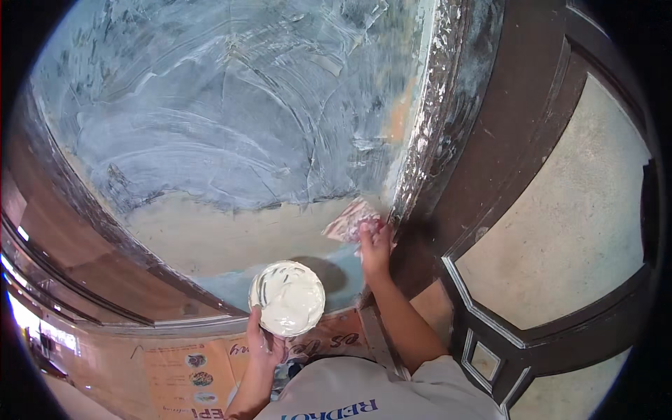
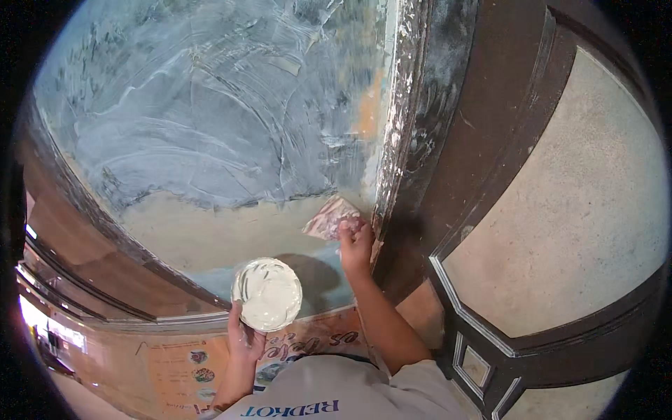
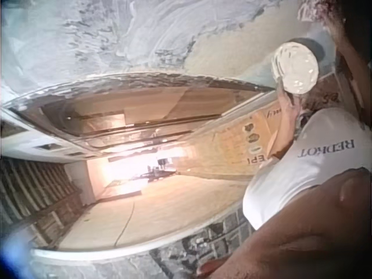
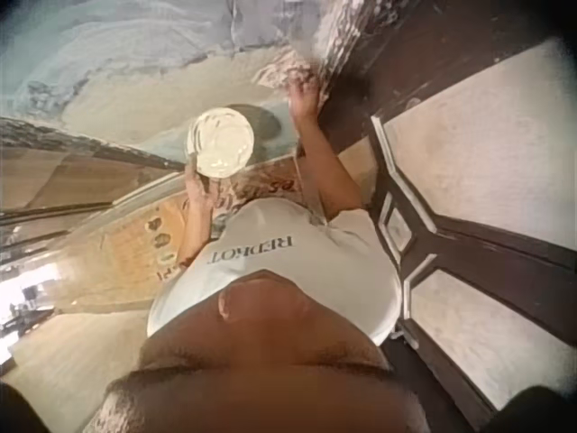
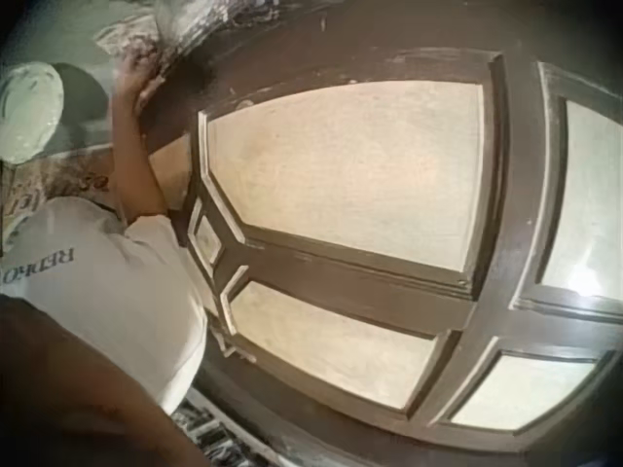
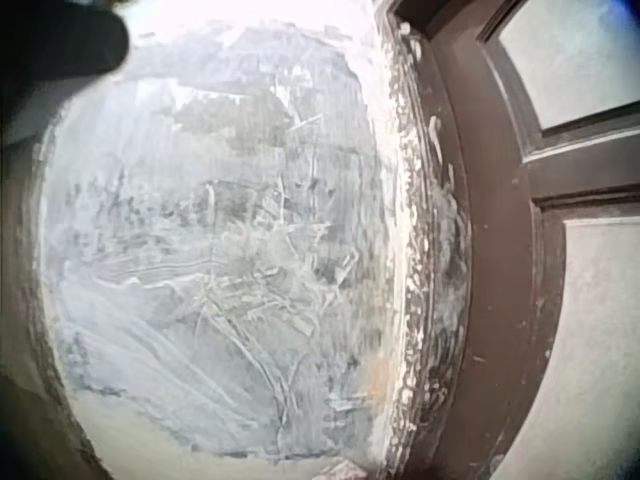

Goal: The person applies a white substance from a container onto a wall using a putty knife, spreading it across a previously treated circular patch.

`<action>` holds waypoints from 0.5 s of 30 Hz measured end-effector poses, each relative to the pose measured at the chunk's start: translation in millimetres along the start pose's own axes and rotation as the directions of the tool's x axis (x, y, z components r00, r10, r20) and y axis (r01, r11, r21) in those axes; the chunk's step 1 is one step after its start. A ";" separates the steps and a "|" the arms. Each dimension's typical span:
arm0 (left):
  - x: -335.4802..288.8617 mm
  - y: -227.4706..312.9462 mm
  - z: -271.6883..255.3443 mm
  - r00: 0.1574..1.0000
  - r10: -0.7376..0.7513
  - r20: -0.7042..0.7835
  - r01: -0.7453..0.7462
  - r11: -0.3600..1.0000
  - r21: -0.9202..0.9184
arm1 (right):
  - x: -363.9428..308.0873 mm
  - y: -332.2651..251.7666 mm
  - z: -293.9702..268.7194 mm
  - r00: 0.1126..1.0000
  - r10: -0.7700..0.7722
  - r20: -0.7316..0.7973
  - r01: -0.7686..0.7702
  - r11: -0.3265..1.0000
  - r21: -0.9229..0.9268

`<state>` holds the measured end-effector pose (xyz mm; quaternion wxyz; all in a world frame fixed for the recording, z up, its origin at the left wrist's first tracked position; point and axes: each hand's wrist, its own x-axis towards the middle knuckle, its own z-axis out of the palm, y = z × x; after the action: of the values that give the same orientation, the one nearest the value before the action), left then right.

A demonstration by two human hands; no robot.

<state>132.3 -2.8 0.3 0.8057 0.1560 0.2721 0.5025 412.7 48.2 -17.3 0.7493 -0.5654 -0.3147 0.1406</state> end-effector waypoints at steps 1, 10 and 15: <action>-3.3 0.1 3.3 1.000 0.013 -0.002 -0.013 1.000 0.003 | 2.6 0.5 -0.9 1.000 0.000 0.008 0.000 1.000 0.011; 3.8 4.7 3.8 0.995 0.092 0.038 -0.090 0.995 -0.045 | 3.6 -77.8 -13.8 0.895 -0.123 0.430 0.133 0.991 0.007; 0.8 22.1 0.8 0.991 0.101 0.092 -0.090 0.988 -0.123 | -11.8 -136.5 -3.2 0.754 0.065 0.654 0.279 0.869 -0.409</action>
<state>117.0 7.9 12.4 0.8008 0.1452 0.1943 0.5476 385.9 -4.7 106.3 0.4352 -0.6298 -0.6117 0.1996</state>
